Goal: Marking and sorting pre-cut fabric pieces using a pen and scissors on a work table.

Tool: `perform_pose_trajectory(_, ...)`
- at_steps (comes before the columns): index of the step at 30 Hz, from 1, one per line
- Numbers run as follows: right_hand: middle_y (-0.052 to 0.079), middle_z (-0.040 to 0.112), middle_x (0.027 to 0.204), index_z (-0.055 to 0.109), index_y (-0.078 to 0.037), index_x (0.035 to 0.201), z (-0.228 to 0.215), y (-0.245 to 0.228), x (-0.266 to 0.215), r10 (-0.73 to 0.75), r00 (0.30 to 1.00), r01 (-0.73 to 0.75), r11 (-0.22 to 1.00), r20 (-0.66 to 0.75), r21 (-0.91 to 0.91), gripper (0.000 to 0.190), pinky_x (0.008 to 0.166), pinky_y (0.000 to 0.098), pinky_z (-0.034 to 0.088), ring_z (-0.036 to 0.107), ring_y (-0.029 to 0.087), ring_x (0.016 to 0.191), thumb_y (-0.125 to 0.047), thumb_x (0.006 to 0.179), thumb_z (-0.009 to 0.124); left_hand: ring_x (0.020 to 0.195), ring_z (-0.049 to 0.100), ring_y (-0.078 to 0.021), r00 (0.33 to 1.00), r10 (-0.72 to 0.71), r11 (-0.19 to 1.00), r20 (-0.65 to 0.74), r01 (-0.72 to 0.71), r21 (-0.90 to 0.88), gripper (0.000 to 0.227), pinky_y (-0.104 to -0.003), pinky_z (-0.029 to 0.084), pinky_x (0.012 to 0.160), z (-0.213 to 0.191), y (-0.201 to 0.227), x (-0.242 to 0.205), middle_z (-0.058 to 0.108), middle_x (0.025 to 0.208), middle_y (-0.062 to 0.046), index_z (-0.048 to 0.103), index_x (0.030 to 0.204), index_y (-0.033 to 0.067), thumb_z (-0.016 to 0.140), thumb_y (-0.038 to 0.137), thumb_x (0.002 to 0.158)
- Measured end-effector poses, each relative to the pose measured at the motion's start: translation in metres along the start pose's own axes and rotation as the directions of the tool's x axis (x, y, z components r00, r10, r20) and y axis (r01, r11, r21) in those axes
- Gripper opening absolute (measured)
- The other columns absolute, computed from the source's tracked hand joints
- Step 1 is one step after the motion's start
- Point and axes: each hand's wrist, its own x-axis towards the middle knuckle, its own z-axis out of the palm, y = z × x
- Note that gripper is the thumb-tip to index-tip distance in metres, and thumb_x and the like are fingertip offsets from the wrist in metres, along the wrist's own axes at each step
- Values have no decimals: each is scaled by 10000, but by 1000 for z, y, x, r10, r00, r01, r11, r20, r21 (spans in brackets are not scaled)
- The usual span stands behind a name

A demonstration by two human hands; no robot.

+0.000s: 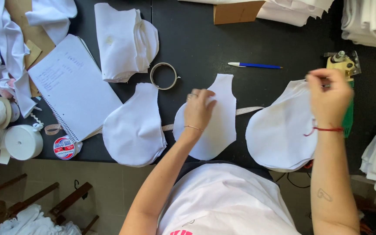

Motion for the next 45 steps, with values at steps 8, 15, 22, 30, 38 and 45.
perform_pose_trajectory(8,32,548,745,638,-95,820,135,-53,14,71,931,-116,988,358,103,166,586,262,466,573,163,620,-88,682,731,812,526,-157,937,-328,917,118,287,276,216,-326,425,724,-15,-11,26,478,783,34,495,824,233,684,267,724)
perform_pose_trajectory(15,52,495,724,609,-91,734,122,-87,5,-175,942,193,981,288,-36,149,641,334,461,559,245,693,-33,691,739,878,517,-195,975,-207,970,82,194,145,351,-346,406,777,-30,0,12,484,885,-28,486,969,230,719,196,708)
perform_pose_trajectory(22,-6,630,814,600,-142,704,59,-147,-40,-330,913,269,928,238,258,167,698,281,452,583,194,758,-12,742,697,1085,461,-254,997,-10,998,70,5,58,564,-473,310,961,-47,-10,-15,487,1104,-65,464,1131,225,761,107,667)
perform_pose_trajectory(30,103,707,802,511,-46,702,-1,-192,-89,-218,812,-165,804,541,571,97,589,226,540,628,38,656,7,729,588,663,614,-161,993,117,958,-34,-122,-259,119,-321,506,706,-109,-34,-109,623,671,45,571,747,203,675,250,713)
perform_pose_trajectory(38,148,570,815,422,-63,805,50,-228,-80,-343,407,-656,536,847,532,59,548,302,657,653,210,686,-53,812,480,580,562,-95,982,-88,910,-164,12,-415,114,-183,441,521,-208,-68,-196,632,706,-8,632,778,73,613,-20,715)
perform_pose_trajectory(45,184,582,1091,307,-104,792,159,-266,-20,-191,479,-546,700,857,461,139,469,312,562,586,167,598,-42,827,427,571,443,-82,900,-201,969,-388,125,-213,59,-207,375,541,-209,-123,-155,546,646,16,601,808,64,639,100,781)
